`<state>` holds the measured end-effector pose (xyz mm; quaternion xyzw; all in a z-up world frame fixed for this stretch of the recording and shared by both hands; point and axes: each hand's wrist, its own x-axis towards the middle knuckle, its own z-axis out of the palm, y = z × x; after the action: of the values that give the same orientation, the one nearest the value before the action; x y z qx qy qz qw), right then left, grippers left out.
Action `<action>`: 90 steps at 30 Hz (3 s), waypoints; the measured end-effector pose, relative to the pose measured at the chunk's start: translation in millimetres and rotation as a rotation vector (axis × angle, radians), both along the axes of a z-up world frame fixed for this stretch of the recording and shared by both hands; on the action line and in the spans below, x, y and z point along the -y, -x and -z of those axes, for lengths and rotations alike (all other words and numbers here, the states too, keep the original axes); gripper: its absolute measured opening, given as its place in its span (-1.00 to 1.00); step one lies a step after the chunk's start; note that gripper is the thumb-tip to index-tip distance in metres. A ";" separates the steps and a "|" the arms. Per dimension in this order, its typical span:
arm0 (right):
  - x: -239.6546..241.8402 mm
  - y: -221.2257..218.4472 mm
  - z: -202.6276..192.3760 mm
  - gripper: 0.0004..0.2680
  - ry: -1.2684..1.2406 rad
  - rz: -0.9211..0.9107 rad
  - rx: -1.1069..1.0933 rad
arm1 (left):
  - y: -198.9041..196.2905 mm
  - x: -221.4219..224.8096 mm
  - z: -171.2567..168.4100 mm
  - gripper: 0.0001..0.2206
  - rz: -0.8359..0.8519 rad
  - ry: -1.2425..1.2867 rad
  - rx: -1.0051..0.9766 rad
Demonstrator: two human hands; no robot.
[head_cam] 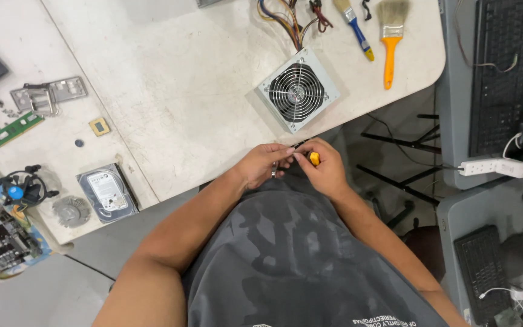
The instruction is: Removing screws from a power supply unit and inspecting a motherboard
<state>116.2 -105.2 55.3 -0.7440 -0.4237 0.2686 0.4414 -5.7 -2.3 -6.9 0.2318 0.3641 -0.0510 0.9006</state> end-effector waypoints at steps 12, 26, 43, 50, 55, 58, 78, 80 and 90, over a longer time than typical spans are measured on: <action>-3.1 4.2 -15.5 -0.95 -0.121 -0.045 0.194 | 4.3 -5.7 -20.7 -0.82 -0.033 -0.031 0.050; -0.1 17.5 -15.5 -0.94 -0.032 0.027 0.525 | -3.4 -7.3 -37.8 -0.86 0.077 -0.640 -0.047; -18.8 5.6 17.9 -0.90 0.130 0.676 -1.081 | -4.8 -14.4 -53.2 -0.81 -0.028 -1.393 0.248; -10.5 0.9 25.8 -0.93 0.184 0.527 -1.202 | -5.2 -27.3 -36.5 -0.92 0.078 -1.571 0.251; 1.7 -7.2 37.1 -0.97 0.223 0.431 -1.273 | -7.3 -34.6 -26.0 -0.94 0.187 -1.422 0.354; 4.5 -7.8 37.9 -0.98 0.226 0.388 -1.400 | -9.5 -42.7 -28.6 -0.95 0.214 -1.227 0.446; -5.8 -7.0 53.7 -0.91 0.204 0.644 -1.060 | -8.4 -55.5 -0.5 -0.94 0.054 -1.600 0.239; -18.2 -3.0 43.1 -0.91 0.220 0.701 -1.043 | -12.5 -62.7 -10.1 -0.94 -0.008 -1.619 0.179; -40.9 -0.4 22.3 -0.88 0.416 0.887 -1.015 | -35.1 -74.9 -21.3 -0.64 0.115 -1.796 -0.217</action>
<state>116.6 -64.3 33.0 -0.6983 0.2379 0.4527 0.5008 29.4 72.7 14.4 0.8588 0.3377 0.1858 0.3374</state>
